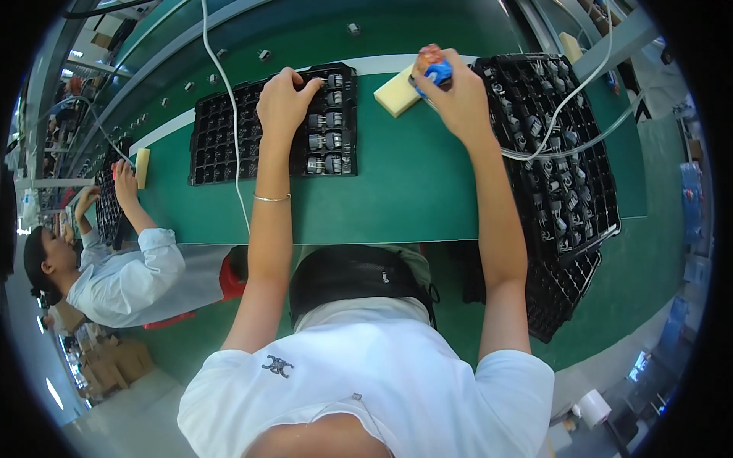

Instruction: The person picks small electronic components from a plastic tray and inserts them into a blue assembly fixture by hand.

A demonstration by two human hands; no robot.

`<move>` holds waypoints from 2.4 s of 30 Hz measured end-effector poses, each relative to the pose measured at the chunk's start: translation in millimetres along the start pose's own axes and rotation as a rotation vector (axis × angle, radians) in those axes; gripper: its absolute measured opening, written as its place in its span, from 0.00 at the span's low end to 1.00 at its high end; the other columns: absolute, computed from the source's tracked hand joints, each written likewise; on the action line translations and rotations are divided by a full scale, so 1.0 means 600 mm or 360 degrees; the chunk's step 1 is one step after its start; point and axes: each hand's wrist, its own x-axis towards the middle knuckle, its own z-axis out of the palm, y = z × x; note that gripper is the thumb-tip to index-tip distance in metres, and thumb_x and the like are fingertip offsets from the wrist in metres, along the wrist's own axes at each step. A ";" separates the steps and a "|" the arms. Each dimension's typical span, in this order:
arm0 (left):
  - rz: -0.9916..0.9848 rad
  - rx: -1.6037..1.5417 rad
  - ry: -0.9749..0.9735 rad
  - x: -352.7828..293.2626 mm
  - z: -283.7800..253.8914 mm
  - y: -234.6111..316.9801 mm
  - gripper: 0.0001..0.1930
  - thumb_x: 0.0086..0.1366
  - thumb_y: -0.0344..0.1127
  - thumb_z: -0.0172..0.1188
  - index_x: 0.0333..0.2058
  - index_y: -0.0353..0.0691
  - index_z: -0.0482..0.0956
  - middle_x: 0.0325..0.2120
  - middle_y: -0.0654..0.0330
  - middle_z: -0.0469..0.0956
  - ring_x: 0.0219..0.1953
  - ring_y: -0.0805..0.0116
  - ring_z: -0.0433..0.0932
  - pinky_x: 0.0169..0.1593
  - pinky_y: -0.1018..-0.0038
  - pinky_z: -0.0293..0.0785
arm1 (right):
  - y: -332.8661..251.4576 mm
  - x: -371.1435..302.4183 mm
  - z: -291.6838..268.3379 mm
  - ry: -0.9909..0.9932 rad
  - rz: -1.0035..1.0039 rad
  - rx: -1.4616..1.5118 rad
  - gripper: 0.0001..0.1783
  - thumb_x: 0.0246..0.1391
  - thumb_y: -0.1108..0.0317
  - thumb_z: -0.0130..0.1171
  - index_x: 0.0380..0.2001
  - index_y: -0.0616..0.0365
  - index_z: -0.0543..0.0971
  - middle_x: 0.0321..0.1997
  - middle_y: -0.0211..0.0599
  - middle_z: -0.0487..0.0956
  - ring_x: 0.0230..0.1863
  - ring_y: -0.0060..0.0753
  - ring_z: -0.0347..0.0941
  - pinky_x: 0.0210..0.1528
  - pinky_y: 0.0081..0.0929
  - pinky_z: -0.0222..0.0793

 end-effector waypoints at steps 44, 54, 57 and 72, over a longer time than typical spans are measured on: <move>-0.0370 -0.1960 -0.0354 -0.028 0.022 0.044 0.06 0.61 0.33 0.62 0.28 0.36 0.82 0.20 0.66 0.76 0.23 0.81 0.70 0.28 0.84 0.64 | 0.011 -0.015 0.010 0.0258 -0.0157 -0.0359 0.20 0.45 0.57 0.66 0.40 0.54 0.79 0.21 0.32 0.73 0.20 0.25 0.67 0.25 0.25 0.64; -0.0338 -0.1965 -0.0357 -0.029 0.019 0.044 0.07 0.61 0.33 0.63 0.27 0.36 0.82 0.21 0.66 0.76 0.24 0.81 0.72 0.29 0.84 0.65 | 0.004 -0.020 0.007 0.0219 -0.0122 -0.0379 0.20 0.44 0.57 0.66 0.40 0.55 0.80 0.20 0.34 0.73 0.19 0.25 0.67 0.25 0.25 0.64; -0.0348 -0.1967 -0.0347 -0.029 0.019 0.045 0.07 0.61 0.33 0.63 0.27 0.36 0.82 0.21 0.66 0.77 0.24 0.81 0.72 0.29 0.83 0.65 | 0.008 -0.019 0.009 0.0234 -0.0141 -0.0381 0.20 0.44 0.57 0.66 0.40 0.55 0.80 0.20 0.34 0.73 0.19 0.26 0.67 0.25 0.26 0.64; -0.0315 -0.1905 -0.0401 -0.030 0.020 0.044 0.09 0.62 0.33 0.62 0.25 0.36 0.80 0.20 0.64 0.78 0.24 0.79 0.74 0.30 0.83 0.65 | 0.004 -0.017 0.009 0.0144 -0.0094 -0.0452 0.20 0.47 0.54 0.64 0.38 0.57 0.79 0.30 0.42 0.79 0.31 0.49 0.78 0.33 0.39 0.73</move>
